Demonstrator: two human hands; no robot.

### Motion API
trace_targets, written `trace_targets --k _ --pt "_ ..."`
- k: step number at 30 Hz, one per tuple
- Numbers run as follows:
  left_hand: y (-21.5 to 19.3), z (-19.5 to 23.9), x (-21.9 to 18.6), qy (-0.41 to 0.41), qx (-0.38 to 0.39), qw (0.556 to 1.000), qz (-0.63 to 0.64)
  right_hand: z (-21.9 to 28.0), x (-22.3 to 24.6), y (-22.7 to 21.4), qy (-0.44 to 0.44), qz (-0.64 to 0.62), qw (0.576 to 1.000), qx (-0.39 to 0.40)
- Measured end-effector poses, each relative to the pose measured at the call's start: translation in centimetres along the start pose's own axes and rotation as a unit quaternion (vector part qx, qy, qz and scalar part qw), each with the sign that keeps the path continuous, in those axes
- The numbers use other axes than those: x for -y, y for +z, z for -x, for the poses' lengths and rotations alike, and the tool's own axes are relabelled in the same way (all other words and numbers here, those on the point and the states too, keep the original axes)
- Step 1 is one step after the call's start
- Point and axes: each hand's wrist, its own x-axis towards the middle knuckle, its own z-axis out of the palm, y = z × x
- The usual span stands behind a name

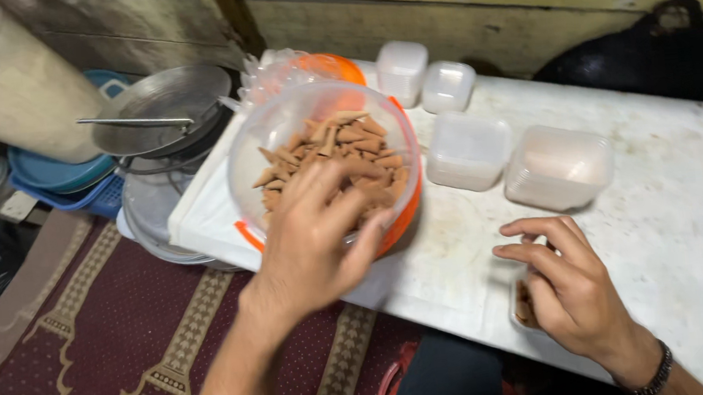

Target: The person transfers small, conical, light-brown snacks from a large orange-rimmed container into small, clear plastic containers. They arrange the snacks in neat rows within the containers and place the filled containers on the table.

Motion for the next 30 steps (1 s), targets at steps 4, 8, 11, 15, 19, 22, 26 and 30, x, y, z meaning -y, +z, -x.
trace_targets --k 4,8,11,15,19,22,26,30 --pt "-1.8 0.9 4.7 -0.039 0.003 0.999 -0.034 -5.3 2.6 1.7 -0.07 -0.035 0.997 -0.004" --pt "-3.1 1.6 8.8 -0.112 0.068 0.991 -0.039 -9.8 4.1 3.4 -0.107 -0.069 0.992 -0.004" --pt "-3.8 1.1 10.6 -0.147 0.094 0.984 -0.03 -12.9 4.2 5.0 -0.122 -0.098 0.988 -0.009" --pt "-3.7 0.6 12.8 -0.157 0.094 0.983 0.0 -16.6 3.9 6.8 -0.122 -0.12 0.985 0.005" --pt "-3.1 0.4 13.7 -0.151 0.093 0.984 0.014 -19.8 4.1 7.7 -0.111 -0.126 0.985 0.026" --pt "-2.1 0.6 14.9 -0.13 0.136 0.981 -0.044 -21.2 3.5 8.6 -0.075 -0.115 0.988 0.067" --pt "-1.3 0.8 15.4 -0.102 0.184 0.978 -0.005 -21.4 4.0 8.7 -0.017 -0.073 0.986 0.149" --pt "-0.8 1.3 16.3 -0.082 0.239 0.968 -0.003 -21.0 3.7 8.7 0.045 -0.059 0.976 0.203"
